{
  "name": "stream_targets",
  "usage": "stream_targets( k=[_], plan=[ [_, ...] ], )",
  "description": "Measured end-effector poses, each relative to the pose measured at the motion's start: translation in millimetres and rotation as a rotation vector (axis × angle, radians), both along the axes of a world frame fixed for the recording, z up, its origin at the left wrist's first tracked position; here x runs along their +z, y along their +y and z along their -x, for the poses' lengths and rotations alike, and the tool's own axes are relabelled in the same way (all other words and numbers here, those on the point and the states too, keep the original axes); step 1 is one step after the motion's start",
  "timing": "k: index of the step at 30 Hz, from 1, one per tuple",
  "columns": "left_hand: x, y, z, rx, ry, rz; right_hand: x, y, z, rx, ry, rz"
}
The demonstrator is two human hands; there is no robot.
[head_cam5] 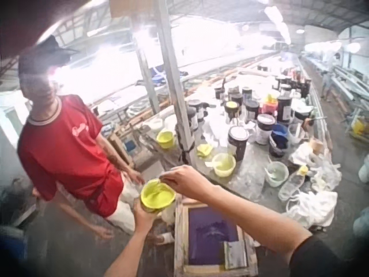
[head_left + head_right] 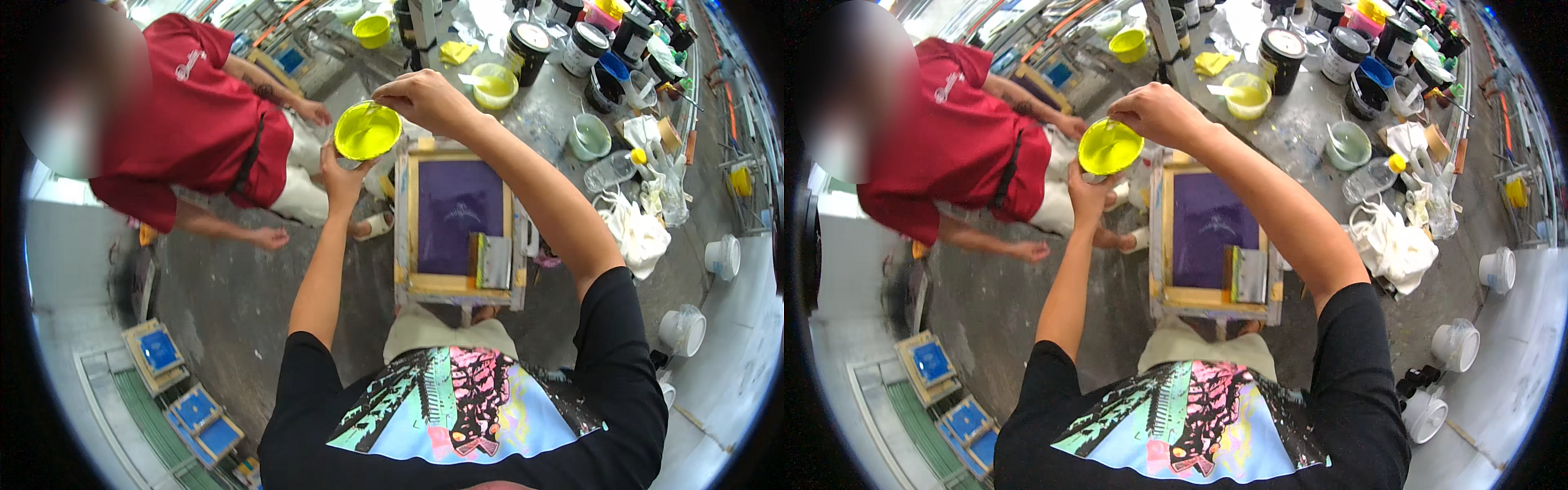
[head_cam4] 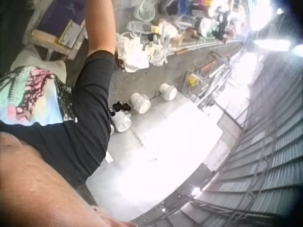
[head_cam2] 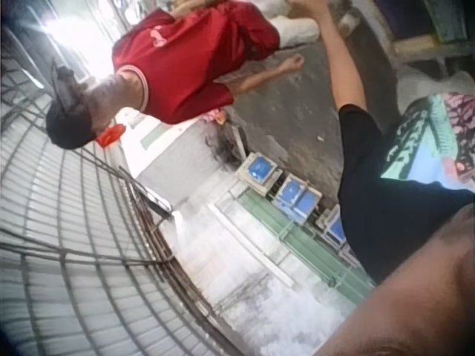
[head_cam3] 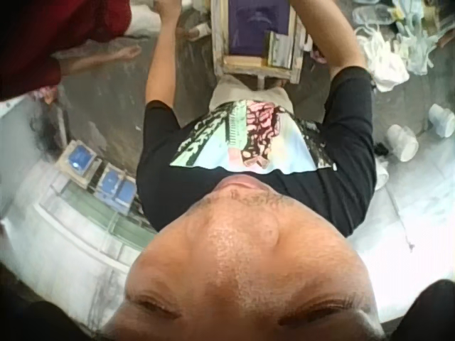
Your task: The person pours yellow ink onto a screen-printing frame, then uses a squeegee to pull the ink across the mesh and print a design onto purple fabric laid on a conveyor. The process is repeated across multiple fabric pieces.
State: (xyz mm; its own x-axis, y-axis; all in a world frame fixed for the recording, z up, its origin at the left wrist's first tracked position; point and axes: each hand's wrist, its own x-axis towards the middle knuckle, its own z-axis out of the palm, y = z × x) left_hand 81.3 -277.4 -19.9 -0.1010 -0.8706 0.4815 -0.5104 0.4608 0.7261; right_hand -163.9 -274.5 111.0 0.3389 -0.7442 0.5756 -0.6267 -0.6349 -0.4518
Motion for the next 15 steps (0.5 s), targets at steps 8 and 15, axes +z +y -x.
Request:
stream_targets(
  k=[8,15],
  plan=[
    [-9.7,-242.8,-2.8,-0.069,-0.026,0.257,1.5,-193.6,-33.4,-0.239,-0.123,-0.082],
    [4.3,-382.9,11.8,0.034,-0.109,0.233,-10.9,-307.0,-27.3,-0.401,-0.18,0.035]
  ],
)
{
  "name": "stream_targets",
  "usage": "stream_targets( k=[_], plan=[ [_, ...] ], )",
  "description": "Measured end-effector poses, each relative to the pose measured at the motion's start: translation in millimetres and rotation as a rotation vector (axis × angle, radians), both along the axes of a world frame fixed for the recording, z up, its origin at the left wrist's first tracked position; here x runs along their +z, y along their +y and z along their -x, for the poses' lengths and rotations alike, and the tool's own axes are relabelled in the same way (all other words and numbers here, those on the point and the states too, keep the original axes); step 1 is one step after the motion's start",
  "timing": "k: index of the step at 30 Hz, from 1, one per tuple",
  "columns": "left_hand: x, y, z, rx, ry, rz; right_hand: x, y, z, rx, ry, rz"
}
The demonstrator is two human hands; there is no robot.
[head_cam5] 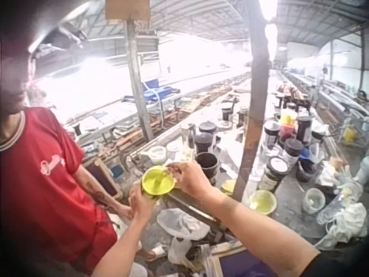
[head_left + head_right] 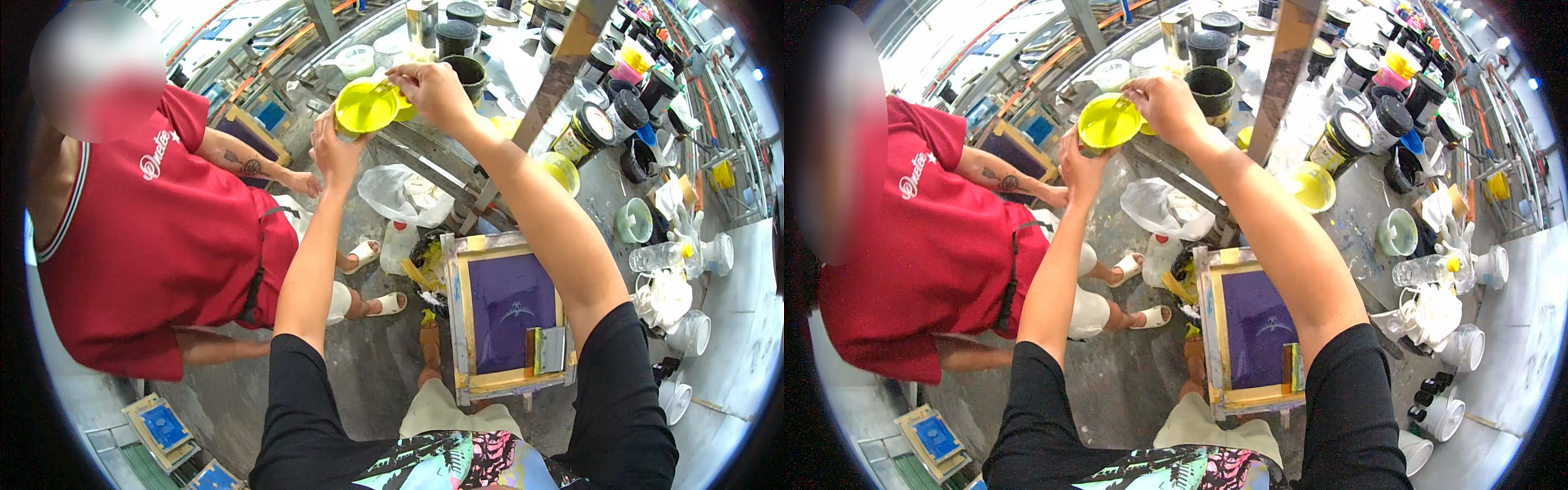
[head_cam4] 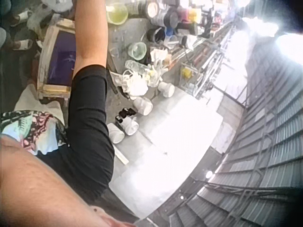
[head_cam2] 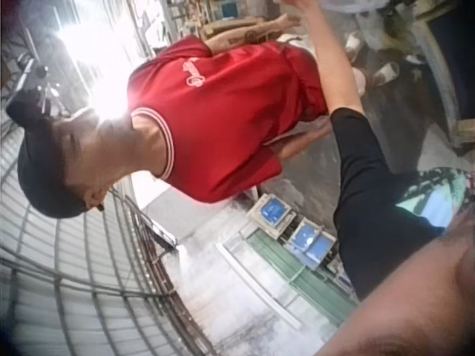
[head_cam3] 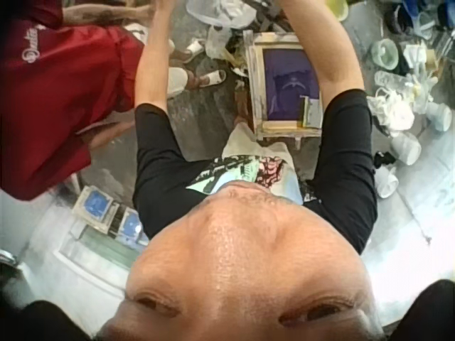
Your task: The person pours yellow ink onto a screen-printing frame, then uses a squeegee to pull the ink across the mesh and print a design onto purple fabric laid on a conveyor. The process is repeated across multiple fabric pieces.
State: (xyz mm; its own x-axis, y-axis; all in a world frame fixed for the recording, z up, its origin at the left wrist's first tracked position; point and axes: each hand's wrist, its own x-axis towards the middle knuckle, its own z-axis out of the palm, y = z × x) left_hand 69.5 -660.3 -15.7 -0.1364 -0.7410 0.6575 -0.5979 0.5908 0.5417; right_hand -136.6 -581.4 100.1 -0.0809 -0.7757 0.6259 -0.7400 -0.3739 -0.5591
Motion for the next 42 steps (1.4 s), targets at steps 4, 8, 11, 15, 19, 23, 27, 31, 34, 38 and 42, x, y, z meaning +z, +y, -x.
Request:
stream_targets(
  k=[4,8,11,15,19,23,27,31,34,38,42],
  plan=[
    [-5.9,-53.2,13.0,-0.003,-0.02,-0.034,-18.1,-43.1,11.9,-0.081,-0.111,0.029],
    [-10.6,-81.1,34.6,0.044,-0.09,0.022,-35.0,-63.0,27.6,-0.123,-0.107,0.036],
    [-10.7,-105.9,42.5,0.103,-0.099,-0.01,-33.3,-74.7,30.6,-0.147,-0.095,0.028],
    [-10.2,-115.8,58.4,0.105,-0.17,-0.007,-41.4,-79.0,40.2,-0.19,-0.115,0.025],
    [-12.3,-119.4,65.2,0.098,-0.182,0.028,-40.4,-84.1,42.6,-0.212,-0.162,-0.004],
    [-9.1,-113.8,69.9,0.107,-0.205,-0.006,-40.9,-85.5,43.9,-0.226,-0.134,-0.024],
    [-10.1,-115.7,73.8,0.055,-0.12,-0.086,-41.3,-85.9,46.9,-0.222,-0.081,0.073],
    [-27.2,-136.7,60.6,-0.065,-0.017,-0.239,-34.5,-88.7,35.9,-0.203,-0.109,0.042],
    [-31.5,-141.5,59.1,-0.063,0.078,-0.386,-31.4,-90.3,31.3,-0.196,-0.062,0.041],
    [-7.8,-111.9,72.6,-0.081,-0.007,-0.412,-29.1,-88.3,39.7,-0.211,0.015,0.037],
    [-12.2,-122.5,56.3,-0.012,-0.066,-0.172,-23.0,-92.9,25.5,-0.18,0.029,0.039]
  ],
)
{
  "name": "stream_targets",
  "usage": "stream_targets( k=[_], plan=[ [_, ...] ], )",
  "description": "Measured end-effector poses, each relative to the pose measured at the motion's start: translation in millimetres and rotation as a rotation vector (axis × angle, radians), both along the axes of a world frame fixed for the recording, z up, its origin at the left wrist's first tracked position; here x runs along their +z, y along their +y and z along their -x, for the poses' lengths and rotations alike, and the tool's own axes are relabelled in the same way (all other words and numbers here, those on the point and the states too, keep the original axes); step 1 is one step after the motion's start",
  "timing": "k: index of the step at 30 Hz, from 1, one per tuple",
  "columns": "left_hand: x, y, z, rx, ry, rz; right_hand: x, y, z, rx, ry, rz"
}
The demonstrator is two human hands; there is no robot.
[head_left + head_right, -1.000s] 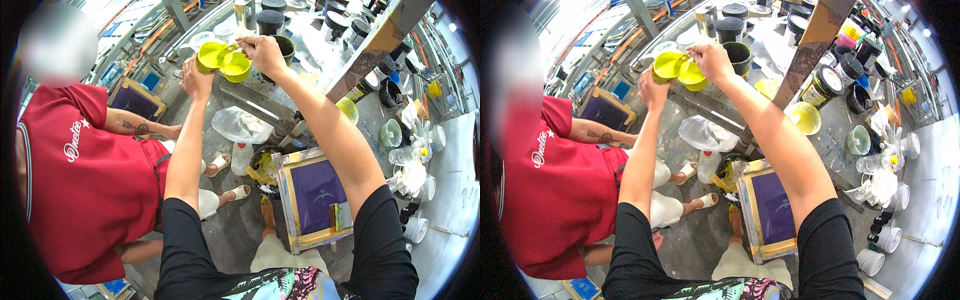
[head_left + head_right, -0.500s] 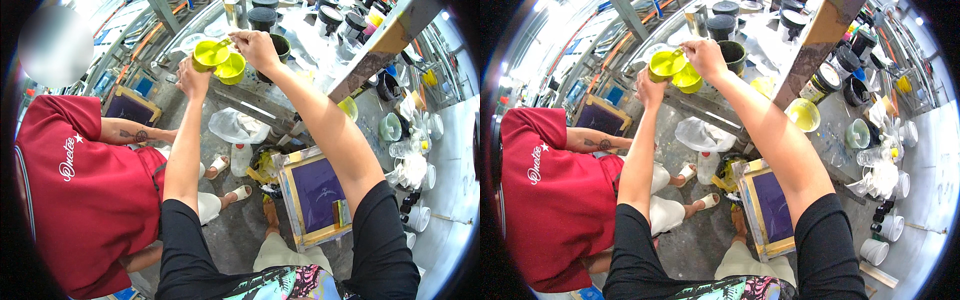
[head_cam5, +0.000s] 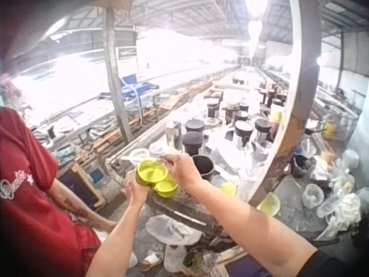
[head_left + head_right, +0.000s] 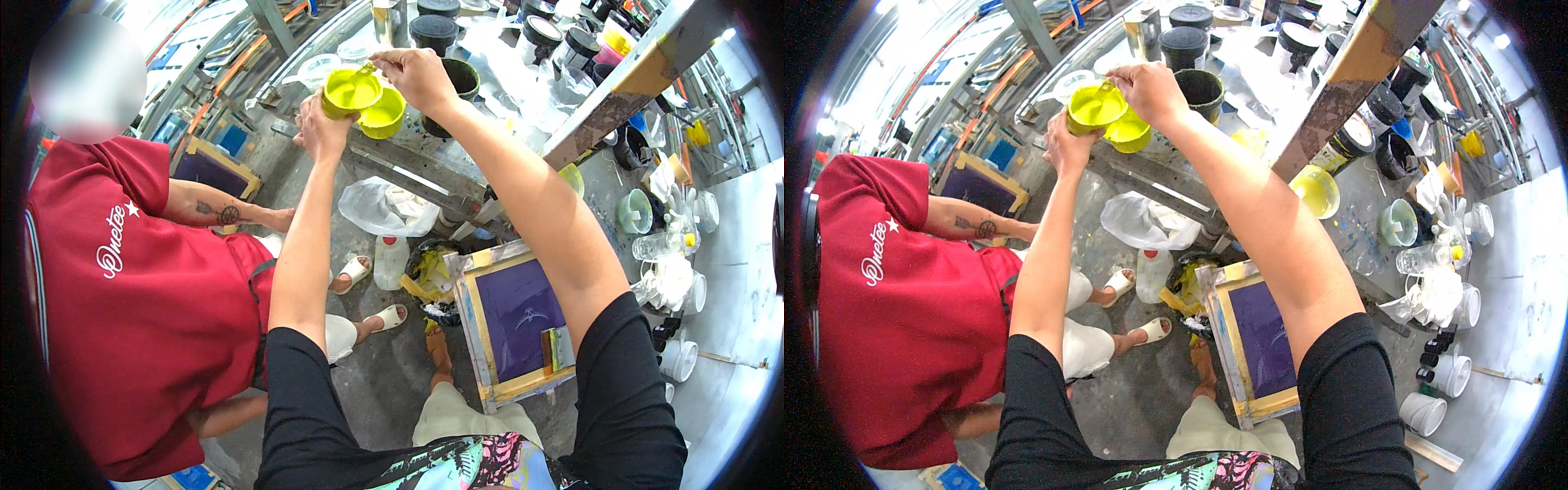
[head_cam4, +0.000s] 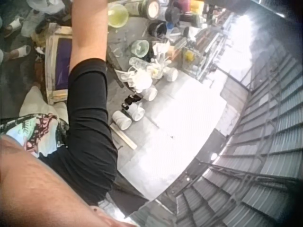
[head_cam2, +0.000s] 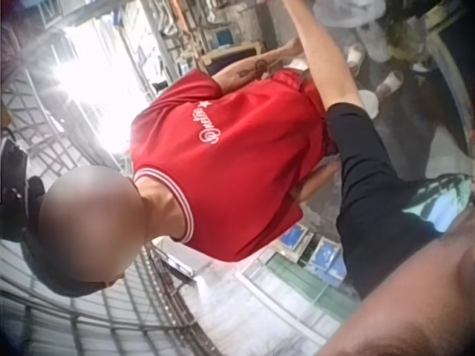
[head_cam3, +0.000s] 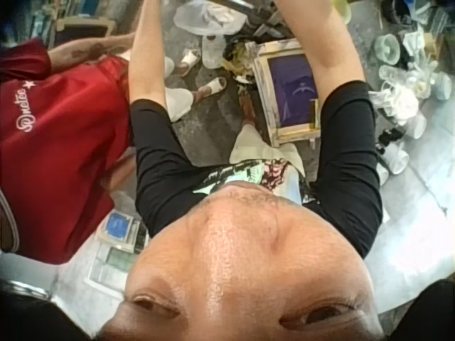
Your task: The person pours yellow ink onto a screen-printing frame, then uses a squeegee to pull the ink across the mesh and print a design onto purple fabric laid on a conveyor. The process is repeated across multiple fabric pieces.
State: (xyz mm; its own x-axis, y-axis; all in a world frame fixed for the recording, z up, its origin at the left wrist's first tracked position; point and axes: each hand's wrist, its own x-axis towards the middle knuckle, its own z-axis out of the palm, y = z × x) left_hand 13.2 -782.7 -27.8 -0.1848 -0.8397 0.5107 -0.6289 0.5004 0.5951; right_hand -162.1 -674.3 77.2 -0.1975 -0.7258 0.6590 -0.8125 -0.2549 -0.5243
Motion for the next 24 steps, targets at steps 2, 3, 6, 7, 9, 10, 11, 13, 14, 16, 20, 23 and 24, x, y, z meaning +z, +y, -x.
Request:
stream_targets(
  k=[2,3,6,7,9,10,11,13,14,16,20,23,24],
  plan=[
    [5.7,9.5,6.8,0.031,-0.051,0.031,-4.3,0.7,7.7,-0.007,0.034,0.016],
    [6.4,9.3,5.8,0.038,-0.065,0.057,-5.8,0.4,6.6,-0.002,0.042,0.027],
    [5.3,4.6,4.2,0.033,-0.076,0.127,-7.1,0.2,6.7,-0.002,0.008,0.004],
    [3.3,0.2,1.7,0.016,-0.059,0.143,-6.5,-0.9,5.5,-0.001,0.012,0.008],
    [4.1,0.3,4.7,0.023,-0.073,0.137,-6.8,-1.8,8.1,-0.011,0.028,0.012],
    [6.6,5.5,9.9,0.047,-0.105,0.114,-8.0,-1.3,11.8,-0.015,0.031,0.008],
    [9.8,9.7,15.2,0.071,-0.136,0.09,-9.4,-0.4,15.5,-0.019,0.035,0.005],
    [4.2,-0.4,11.2,0.068,-0.139,0.129,-6.2,-2.2,12.6,-0.012,0.036,0.006],
    [1.7,-5.8,8.9,0.066,-0.141,0.148,-4.8,-2.8,11.3,-0.013,0.039,0.006],
    [1.0,-5.8,12.1,0.068,-0.142,0.14,-6.6,-1.3,15.7,-0.021,0.036,-0.013],
    [-2.5,-12.4,6.1,0.059,-0.155,0.164,-7.8,-1.4,19.2,-0.011,0.013,-0.042],
    [1.5,-11.4,8.7,0.048,-0.173,0.163,-8.4,-0.2,24.2,-0.022,0.019,-0.03],
    [2.9,-11.4,7.0,0.05,-0.197,0.179,-8.5,-0.1,23.5,-0.022,0.02,-0.021]
  ],
)
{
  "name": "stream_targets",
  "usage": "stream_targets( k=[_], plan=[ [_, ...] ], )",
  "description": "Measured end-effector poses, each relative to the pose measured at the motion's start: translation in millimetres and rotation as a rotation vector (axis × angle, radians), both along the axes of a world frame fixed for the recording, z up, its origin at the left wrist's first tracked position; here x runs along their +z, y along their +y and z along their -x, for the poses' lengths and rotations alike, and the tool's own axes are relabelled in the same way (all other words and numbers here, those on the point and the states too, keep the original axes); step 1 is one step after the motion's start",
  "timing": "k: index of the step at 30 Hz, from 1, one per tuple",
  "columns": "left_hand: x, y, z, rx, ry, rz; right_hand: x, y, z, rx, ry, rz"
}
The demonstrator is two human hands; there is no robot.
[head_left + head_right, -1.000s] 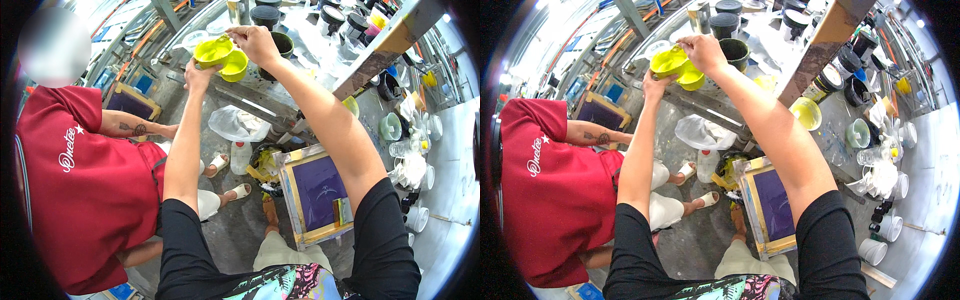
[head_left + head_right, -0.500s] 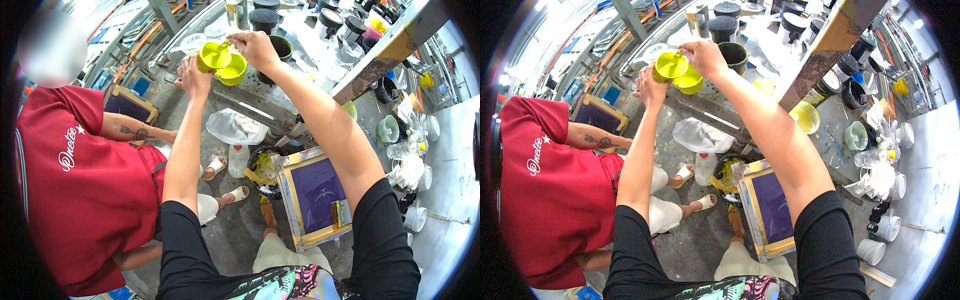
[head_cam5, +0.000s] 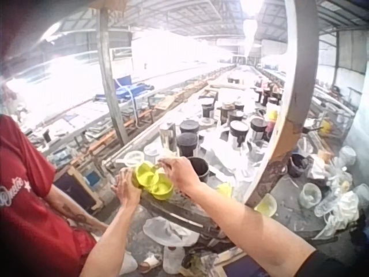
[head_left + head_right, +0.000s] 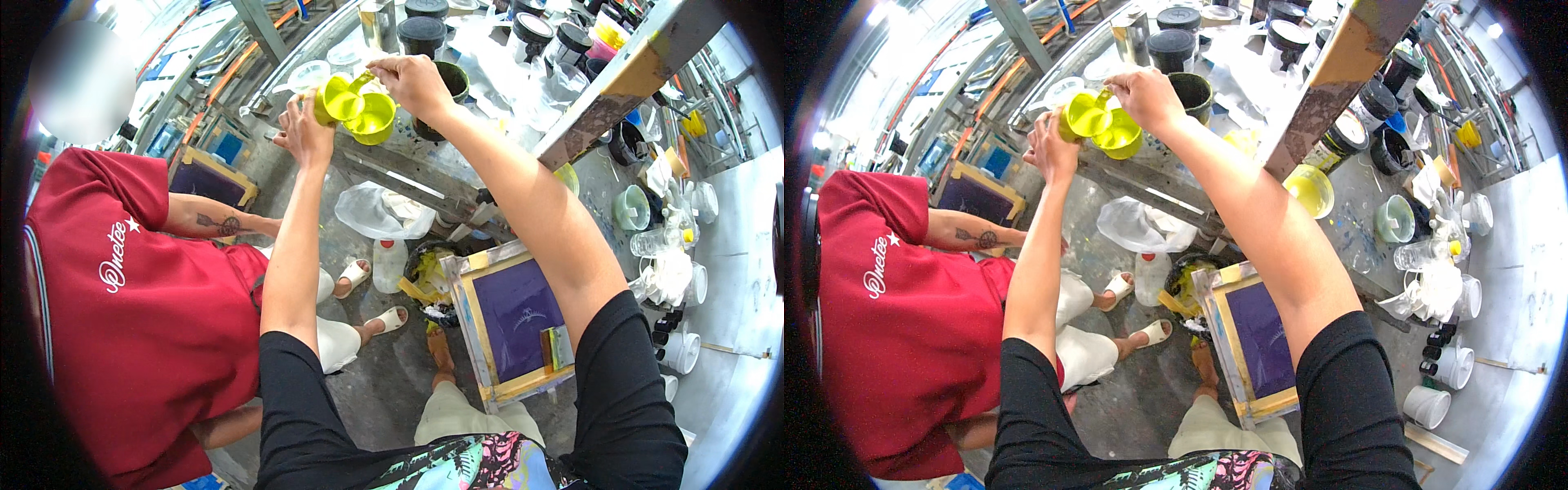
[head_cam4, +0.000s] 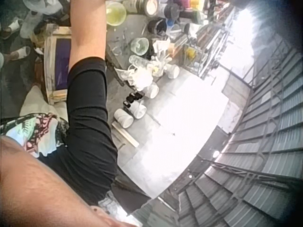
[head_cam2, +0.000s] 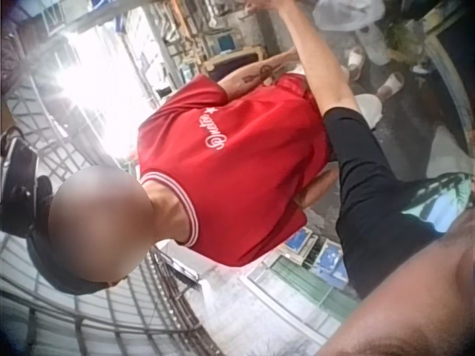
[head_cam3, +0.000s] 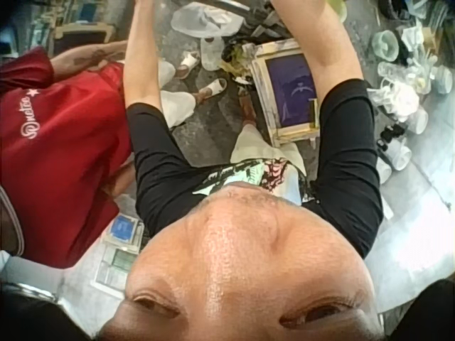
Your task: The person pours yellow ink onto a screen-printing frame, then uses a squeegee to pull the ink across the mesh and print a design onto purple fabric laid on a conveyor. The process is repeated across multiple fabric pieces.
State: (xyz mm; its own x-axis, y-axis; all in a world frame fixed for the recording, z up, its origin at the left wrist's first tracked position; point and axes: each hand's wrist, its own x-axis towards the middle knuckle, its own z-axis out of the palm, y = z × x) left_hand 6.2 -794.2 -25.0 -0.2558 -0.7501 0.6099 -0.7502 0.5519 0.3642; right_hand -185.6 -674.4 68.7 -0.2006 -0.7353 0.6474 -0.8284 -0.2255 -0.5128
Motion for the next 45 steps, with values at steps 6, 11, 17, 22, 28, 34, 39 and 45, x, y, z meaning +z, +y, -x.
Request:
stream_targets(
  k=[6,11,17,22,28,34,39,45],
  plan=[
    [8.1,3.3,-4.2,-0.003,-0.077,0.049,1.0,0.8,-2.8,-0.001,0.009,0.002],
    [10.0,1.9,-4.5,-0.027,-0.02,0.019,3.7,-1.3,-3.1,0.015,0.003,0.044],
    [7.4,-0.2,-0.3,-0.05,0.013,-0.05,3.5,-1.9,-1.2,-0.01,-0.027,0.084],
    [-9.5,-22.3,-8.4,-0.078,0.097,-0.277,7.7,-3.3,-4.2,-0.009,-0.037,0.101],
    [-20.8,-28.9,-8.3,-0.2,0.201,-0.385,4.4,-7.0,-1.0,0.009,-0.035,0.057],
    [-22.6,-30.1,-14.6,-0.161,0.268,-0.436,8.5,-11.1,-8.0,-0.041,0.021,-0.088],
    [-12.2,-11.7,-1.5,-0.087,0.266,-0.462,11.7,-23.3,-13.1,-0.025,-0.053,0.063],
    [-19.9,-4.0,-12.9,-0.037,0.28,-0.415,14.0,-11.2,-8.5,-0.013,0.065,0.149]
  ],
)
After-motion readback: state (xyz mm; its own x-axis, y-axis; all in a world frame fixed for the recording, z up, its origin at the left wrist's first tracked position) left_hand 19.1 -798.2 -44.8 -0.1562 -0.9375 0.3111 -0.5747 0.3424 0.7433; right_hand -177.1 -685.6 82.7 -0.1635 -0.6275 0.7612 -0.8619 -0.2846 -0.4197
